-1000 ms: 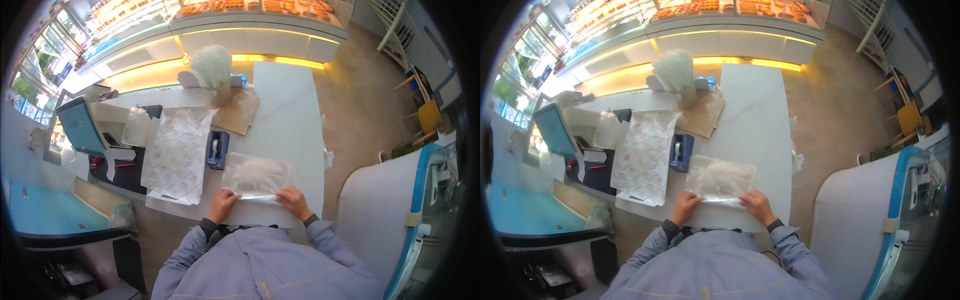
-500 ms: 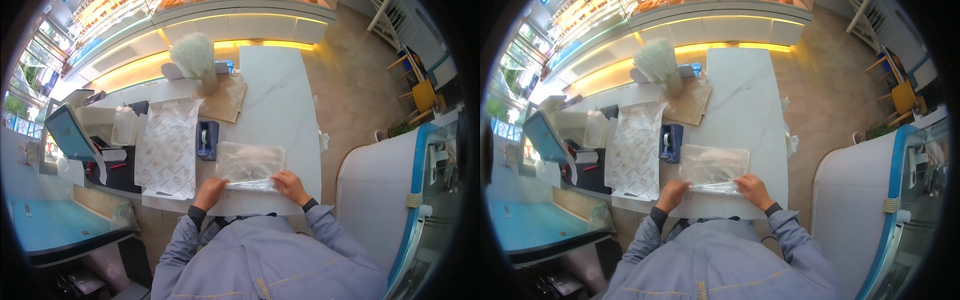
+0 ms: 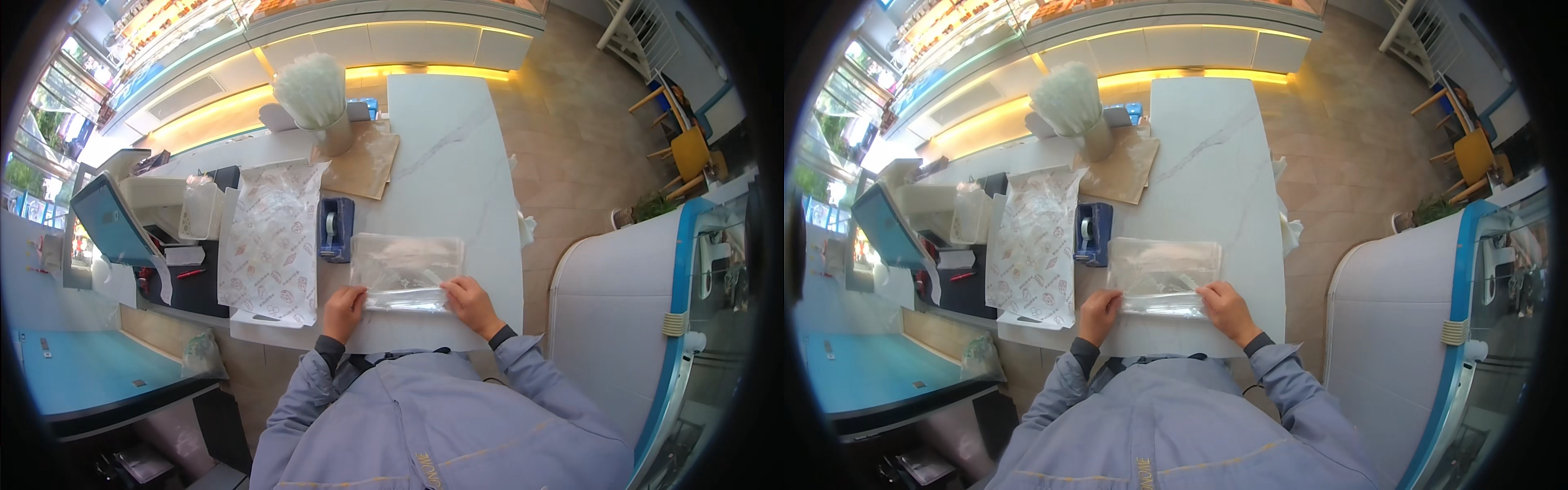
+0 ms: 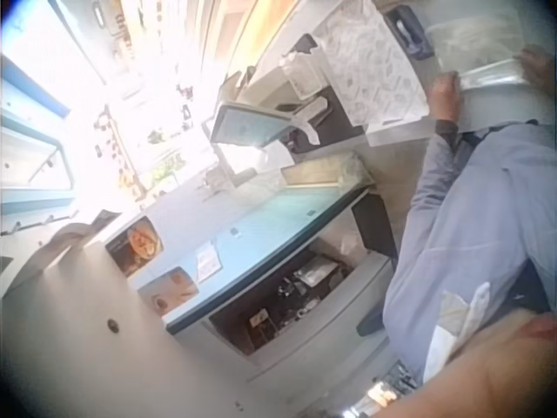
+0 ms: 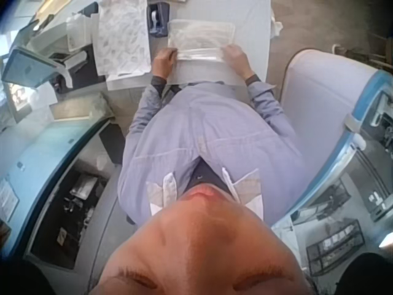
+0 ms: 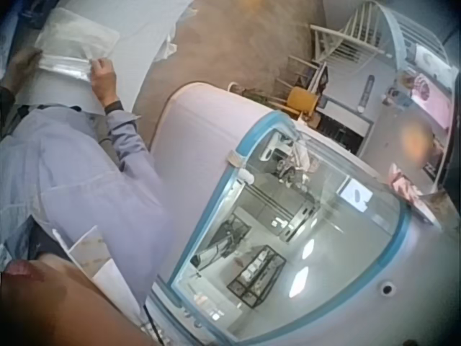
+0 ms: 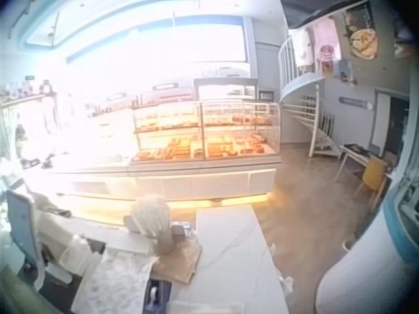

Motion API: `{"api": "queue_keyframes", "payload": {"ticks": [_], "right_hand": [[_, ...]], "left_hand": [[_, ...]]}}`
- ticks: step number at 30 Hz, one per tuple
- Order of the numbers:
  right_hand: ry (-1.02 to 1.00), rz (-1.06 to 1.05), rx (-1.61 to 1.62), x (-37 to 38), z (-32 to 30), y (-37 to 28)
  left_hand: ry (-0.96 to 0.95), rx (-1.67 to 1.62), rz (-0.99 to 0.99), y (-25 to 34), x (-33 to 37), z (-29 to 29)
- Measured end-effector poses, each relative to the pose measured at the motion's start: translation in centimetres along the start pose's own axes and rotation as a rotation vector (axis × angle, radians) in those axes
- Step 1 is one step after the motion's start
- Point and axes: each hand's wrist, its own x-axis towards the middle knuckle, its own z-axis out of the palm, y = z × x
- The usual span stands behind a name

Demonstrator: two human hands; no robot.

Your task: The person places small bakery items into clear plastic bags and seals them using a handheld heat sealer. The person repeats this process for multiple items, arranging the sealed bags on the counter.

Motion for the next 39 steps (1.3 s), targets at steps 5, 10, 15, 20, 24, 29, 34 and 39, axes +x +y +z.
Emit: {"api": "queue_keyframes", "payload": {"ticks": [5, 10, 15, 20, 24, 29, 34, 39], "right_hand": [[0.016, -0.038, -0.09, 0.2, 0.0, -0.4], [0.007, -0.073, -0.227, 0.2, 0.2, -0.7], [0.069, -0.156, -0.356, 0.2, 0.8, -1.2], [0.049, -0.157, -0.388, 0.3, 0.6, -1.9], [0.018, -0.265, -0.325, 1.4, 1.4, -3.5], [-0.051, -0.344, -0.384, 2.6, 3.7, -3.4], [-0.014, -0.391, -0.409, 4.1, 4.0, -3.3], [-0.015, -0.378, -0.359, 4.2, 4.3, -3.2]], "left_hand": [[0.076, 0.19, 0.181, -0.8, -0.6, 1.3], [0.041, 0.309, 0.323, 0.1, -0.4, 0.9], [-0.069, 0.234, 0.525, 2.1, -0.5, 3.2], [-0.122, 0.265, 0.502, 2.4, -0.2, 4.2], [-0.122, 0.29, 0.505, 2.8, 0.2, 4.1], [-0.204, 0.362, 0.492, 2.9, 0.8, 4.8], [-0.183, 0.319, 0.486, 2.8, 1.6, 4.8], [-0.207, 0.221, 0.385, 1.7, 2.0, 5.4]]}}
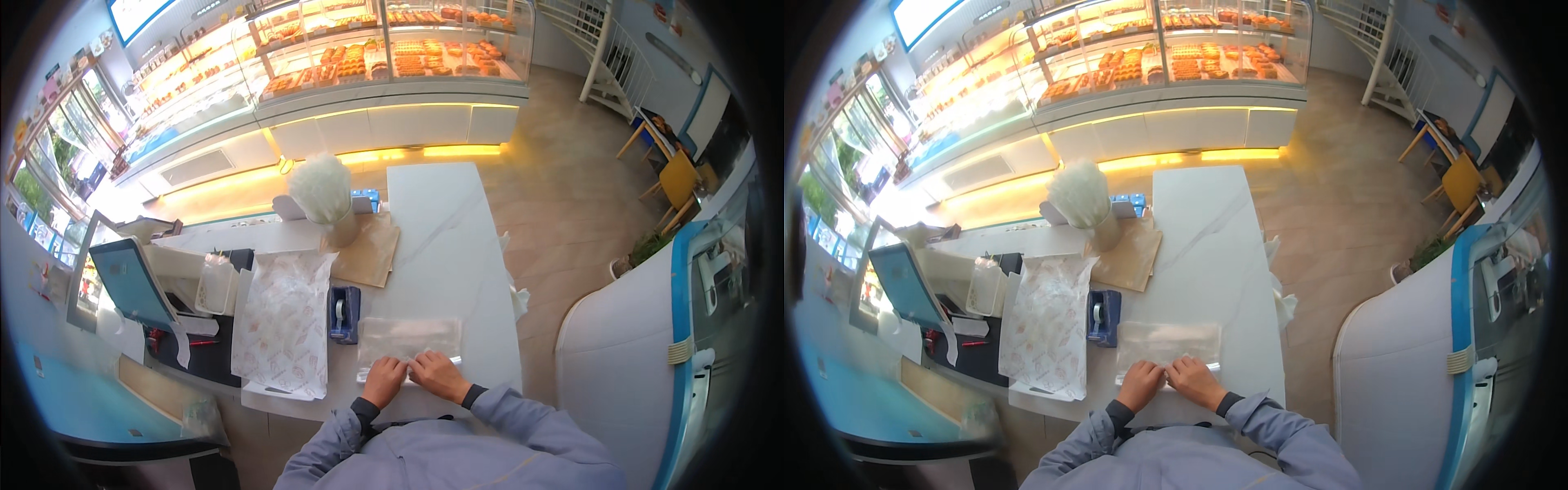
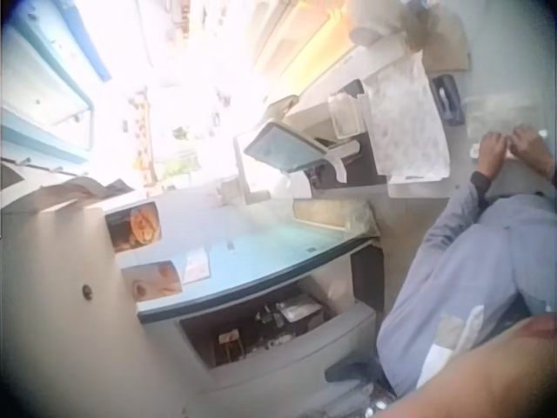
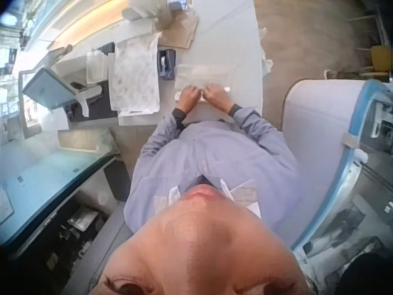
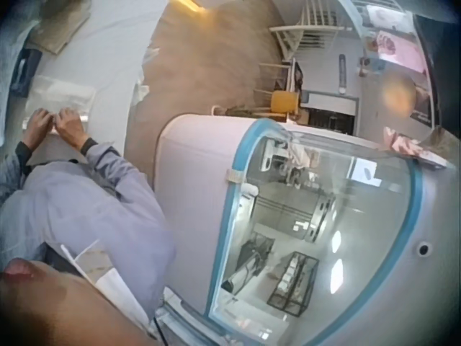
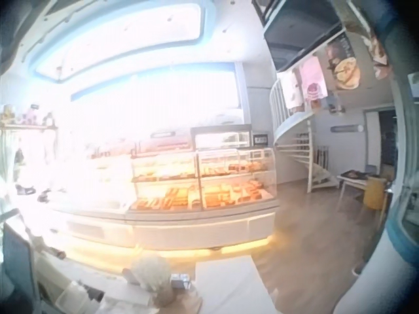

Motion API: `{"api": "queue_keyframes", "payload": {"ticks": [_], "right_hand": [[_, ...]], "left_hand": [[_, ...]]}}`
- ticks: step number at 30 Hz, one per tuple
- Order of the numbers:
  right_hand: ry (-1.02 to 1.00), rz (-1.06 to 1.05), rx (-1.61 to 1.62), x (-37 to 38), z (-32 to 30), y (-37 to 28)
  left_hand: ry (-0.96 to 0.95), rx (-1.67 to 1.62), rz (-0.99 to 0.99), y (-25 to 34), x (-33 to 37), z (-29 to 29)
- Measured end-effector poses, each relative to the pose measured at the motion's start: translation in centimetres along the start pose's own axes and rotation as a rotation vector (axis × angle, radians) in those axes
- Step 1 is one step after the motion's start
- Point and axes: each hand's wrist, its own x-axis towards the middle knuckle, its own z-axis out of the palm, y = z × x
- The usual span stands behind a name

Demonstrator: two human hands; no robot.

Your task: The person places small bakery items into clear plastic bags and seals them using a handheld heat sealer. The person repeats this process for multiple items, arranging the sealed bags on the counter.

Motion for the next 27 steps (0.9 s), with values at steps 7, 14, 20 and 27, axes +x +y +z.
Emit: {"api": "queue_keyframes", "payload": {"ticks": [7, 14, 20, 27], "right_hand": [[-0.027, 0.054, 0.167, 0.6, -1.6, -0.2], [-0.251, 0.207, 0.447, -1.1, -8.4, -1.5], [-0.096, 0.111, 0.415, -1.7, -8.7, -0.9], [0.283, -0.155, -0.075, 2.7, -13.2, 0.2]], "left_hand": [[0.069, -0.119, -0.082, 2.5, 0.3, -4.2], [-0.006, -0.176, -0.035, 6.1, -1.3, -9.8], [0.038, -0.037, 0.083, 6.5, -0.9, -9.9], [0.33, 0.284, 0.33, 5.4, 3.4, -10.4]]}}
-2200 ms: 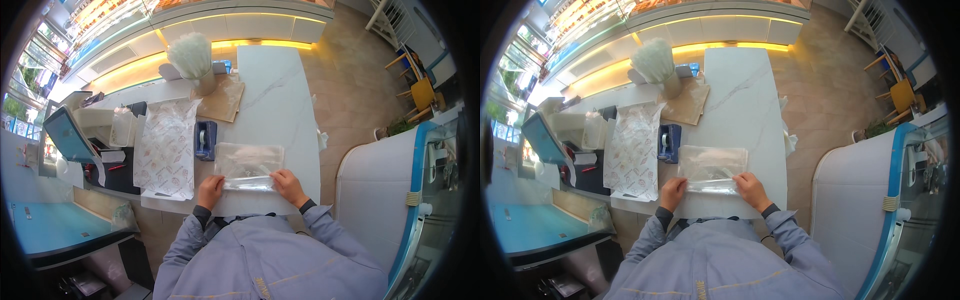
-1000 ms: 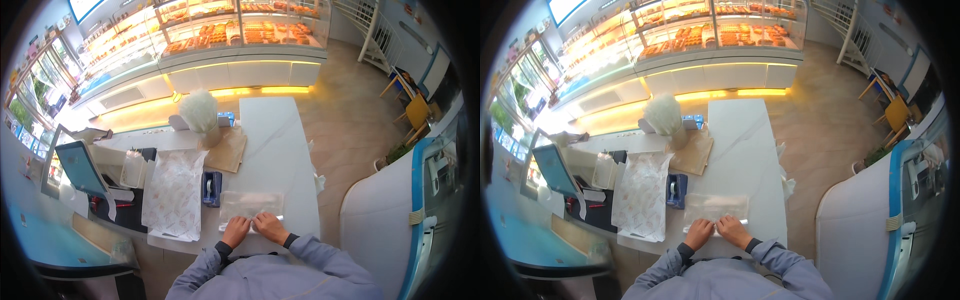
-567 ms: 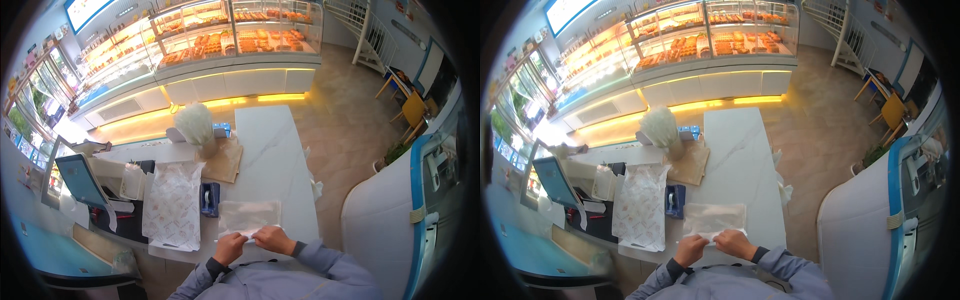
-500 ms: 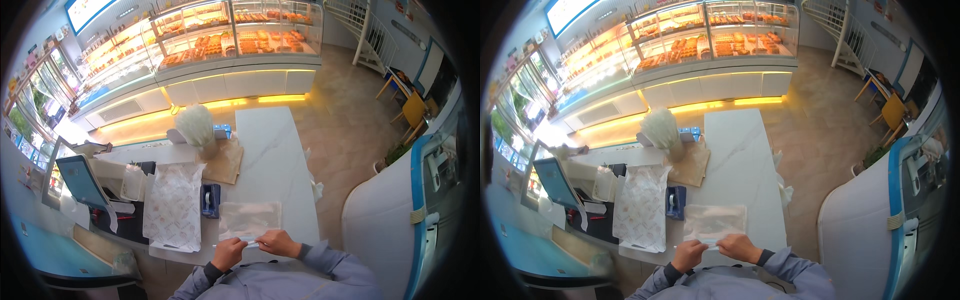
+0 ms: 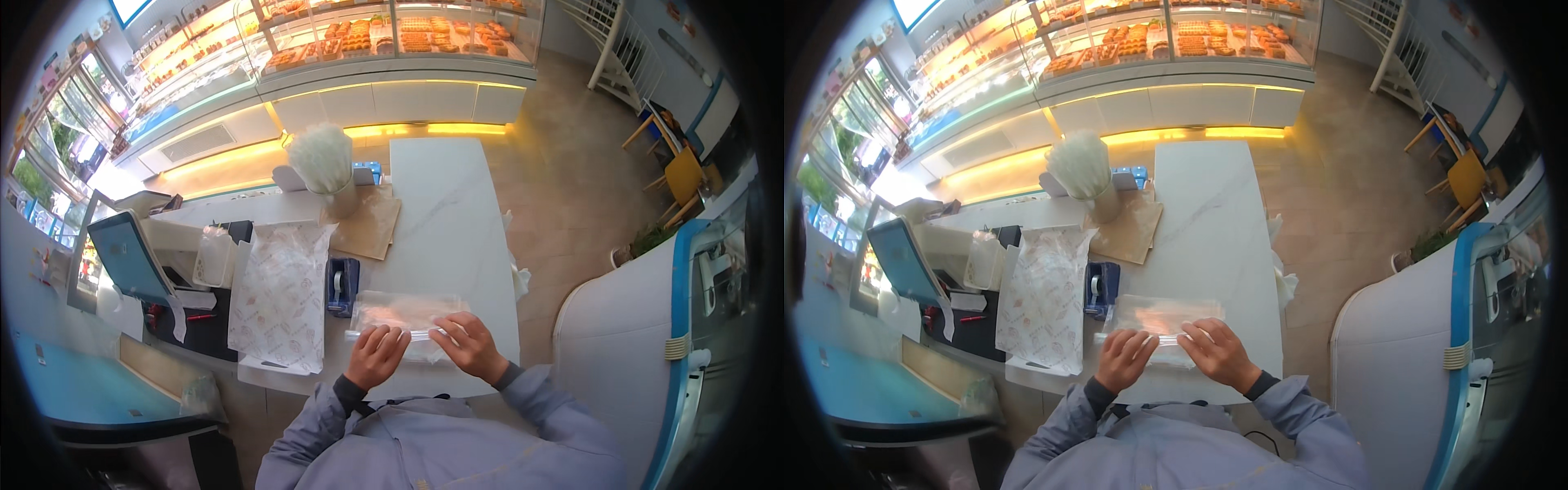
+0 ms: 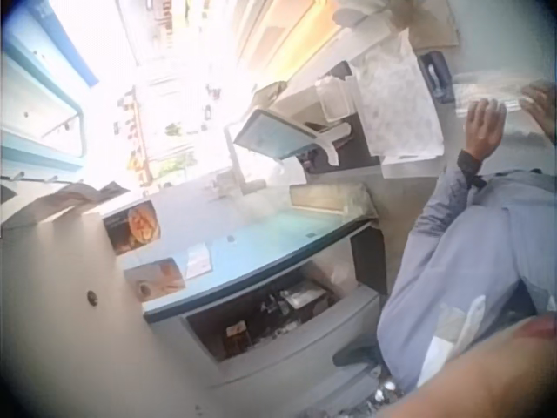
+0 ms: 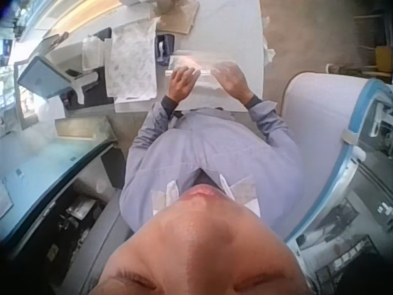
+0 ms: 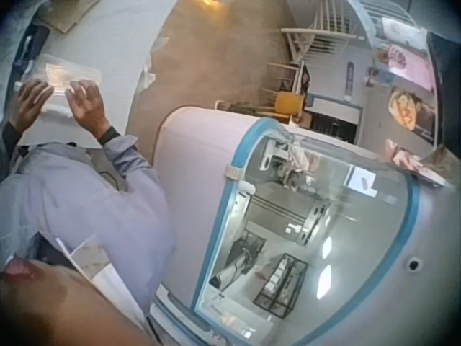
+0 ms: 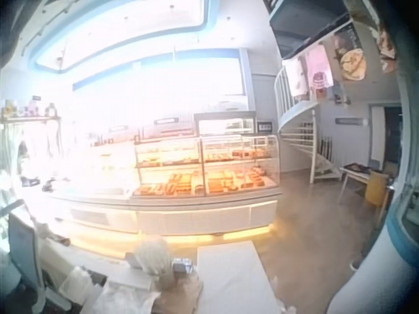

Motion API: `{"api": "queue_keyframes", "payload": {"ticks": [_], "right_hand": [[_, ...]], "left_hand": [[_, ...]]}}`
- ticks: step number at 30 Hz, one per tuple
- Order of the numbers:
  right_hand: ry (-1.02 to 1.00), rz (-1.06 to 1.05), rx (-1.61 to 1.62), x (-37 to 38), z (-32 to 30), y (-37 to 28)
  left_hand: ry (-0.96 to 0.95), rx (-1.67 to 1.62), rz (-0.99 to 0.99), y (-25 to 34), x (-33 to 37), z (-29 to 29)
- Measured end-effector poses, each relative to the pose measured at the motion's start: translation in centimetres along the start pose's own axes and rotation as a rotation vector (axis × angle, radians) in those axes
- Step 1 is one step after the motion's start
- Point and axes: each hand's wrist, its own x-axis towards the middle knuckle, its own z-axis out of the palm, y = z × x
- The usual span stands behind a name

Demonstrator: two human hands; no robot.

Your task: The person places small bakery items into clear plastic bags and seals them using a handheld heat sealer. The person repeats this process for multiple items, arranging the sealed bags on the counter.

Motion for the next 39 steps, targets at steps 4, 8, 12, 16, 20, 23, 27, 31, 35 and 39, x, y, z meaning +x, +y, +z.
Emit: {"api": "queue_keyframes", "payload": {"ticks": [4, 8, 12, 16, 20, 23, 27, 31, 35, 39], "right_hand": [[-0.164, 0.102, 0.055, -7.8, 6.5, 0.2], [-0.238, 0.296, 0.173, -9.6, 8.5, 0.3], [-0.277, 0.519, 0.295, -9.3, 8.8, 0.9], [-0.266, 0.493, 0.205, -8.1, 8.5, 0.7], [-0.283, 0.254, 0.008, -8.7, 8.7, 0.8], [-0.314, 0.203, -0.017, -8.7, 8.8, 0.1], [-0.272, 0.205, 0.004, -8.2, 8.6, 0.2], [-0.285, 0.228, 0.04, -8.1, 9.1, 1.1], [-0.284, 0.351, 0.202, -8.1, 9.6, 2.1], [-0.225, 0.494, 0.253, -8.0, 10.2, 2.8]], "left_hand": [[-0.145, -0.133, -0.01, -0.2, -6.4, 7.2], [-0.256, -0.283, -0.258, -0.2, -7.5, 9.0], [-0.309, -0.395, -0.51, -0.8, -5.9, 8.8], [-0.29, -0.37, -0.52, -1.0, -5.9, 9.4], [-0.209, -0.166, -0.265, -1.3, -6.3, 9.4], [-0.25, -0.105, -0.15, -0.9, -7.3, 9.6], [-0.285, -0.178, -0.215, -0.5, -7.6, 9.1], [-0.367, -0.126, -0.196, -1.1, -6.6, 8.8], [-0.378, -0.26, -0.363, -2.1, -6.9, 9.5], [-0.233, -0.44, -0.631, -3.1, -6.2, 10.0]]}}
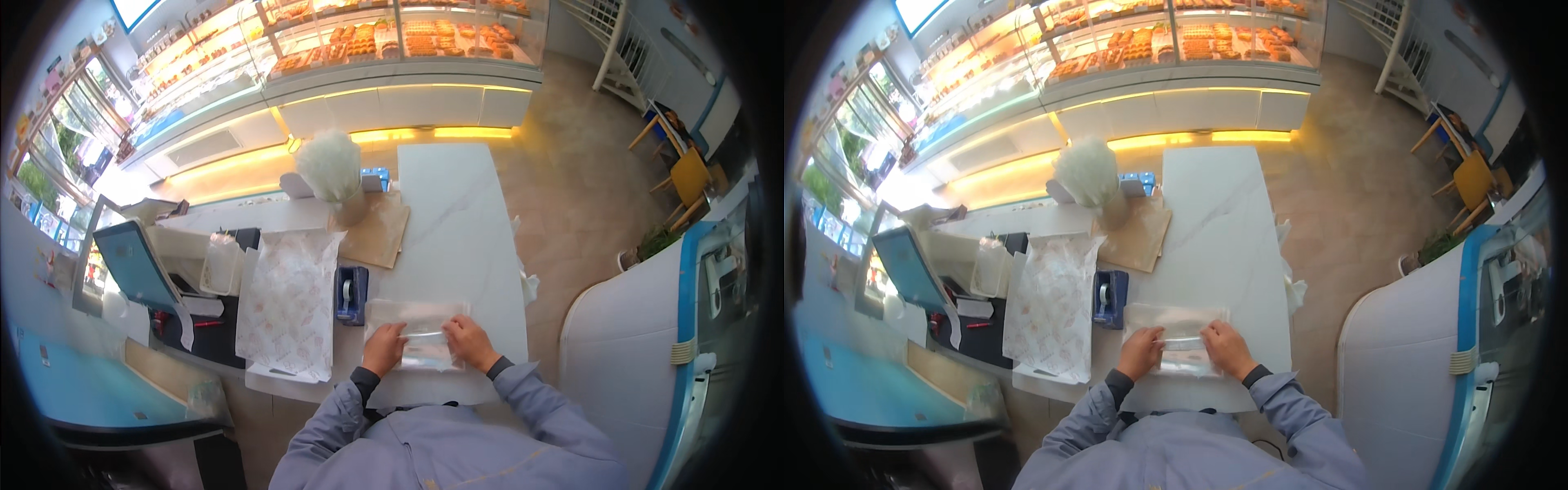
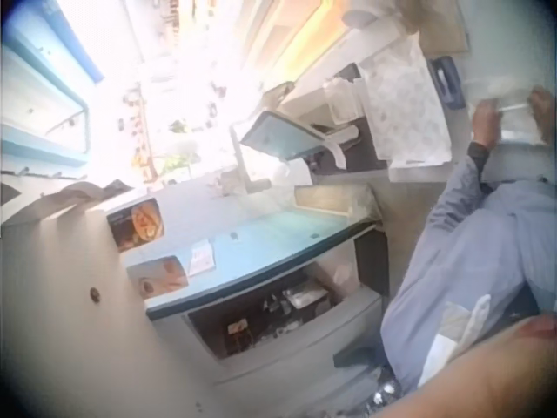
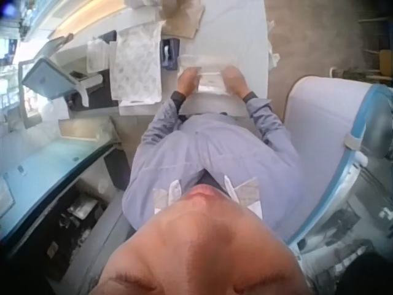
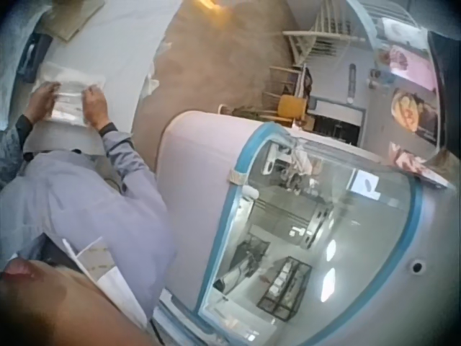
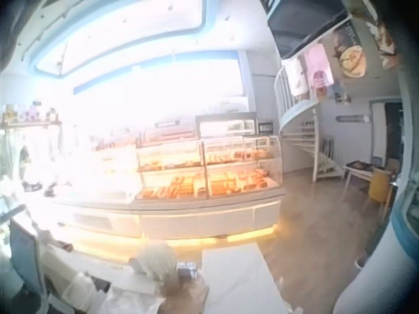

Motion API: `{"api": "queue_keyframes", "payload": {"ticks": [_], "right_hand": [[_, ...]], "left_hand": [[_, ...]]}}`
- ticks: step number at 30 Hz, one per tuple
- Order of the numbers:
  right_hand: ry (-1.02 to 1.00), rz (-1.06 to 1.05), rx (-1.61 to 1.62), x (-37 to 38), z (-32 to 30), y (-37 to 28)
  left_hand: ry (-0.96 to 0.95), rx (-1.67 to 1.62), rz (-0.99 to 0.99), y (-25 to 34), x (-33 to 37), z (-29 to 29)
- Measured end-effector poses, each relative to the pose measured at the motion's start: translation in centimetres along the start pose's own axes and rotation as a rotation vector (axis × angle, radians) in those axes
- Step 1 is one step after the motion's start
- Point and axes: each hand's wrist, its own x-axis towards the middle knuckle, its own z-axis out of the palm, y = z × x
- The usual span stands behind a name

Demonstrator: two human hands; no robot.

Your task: The person places small bakery items into clear plastic bags and seals them using a handheld heat sealer. The person repeats this process for multiple items, arranging the sealed bags on the counter.

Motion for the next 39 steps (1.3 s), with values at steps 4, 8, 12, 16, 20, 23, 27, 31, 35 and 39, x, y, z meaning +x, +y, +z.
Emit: {"api": "queue_keyframes", "payload": {"ticks": [4, 8, 12, 16, 20, 23, 27, 31, 35, 39], "right_hand": [[0.122, -0.161, -0.24, 0.9, -1.0, -1.4], [-0.01, -0.238, -0.257, -0.5, 0.6, -0.3], [0.037, -0.251, -0.188, -0.2, -1.1, -1.2], [-0.022, -0.187, -0.226, 0.2, 0.2, 0.8], [-0.014, -0.078, -0.22, 1.6, 1.1, 0.9], [0.096, -0.075, -0.25, 1.6, 1.4, 0.7], [0.153, -0.143, -0.323, 2.2, 0.2, -0.6], [0.062, -0.188, -0.244, 1.1, 1.7, 0.5], [0.038, -0.2, -0.241, 2.0, 1.0, 0.7], [0.003, -0.209, -0.239, 4.0, -0.6, -0.8]], "left_hand": [[0.055, 0.133, 0.07, 0.6, 0.5, -0.7], [0.052, 0.305, 0.391, 0.0, -0.2, 0.1], [-0.015, 0.282, 0.434, 1.4, 0.0, -0.3], [-0.047, 0.301, 0.366, 0.1, 0.7, -0.6], [-0.066, 0.292, 0.217, -0.5, 2.1, -0.2], [0.014, 0.233, 0.166, 0.6, 2.9, 0.0], [-0.027, 0.33, 0.245, 0.1, 3.0, 0.0], [0.06, 0.344, 0.397, 0.1, 2.2, 0.3], [0.062, 0.329, 0.437, 1.1, 2.2, -0.2], [-0.031, 0.316, 0.313, 0.0, 3.1, -0.5]]}}
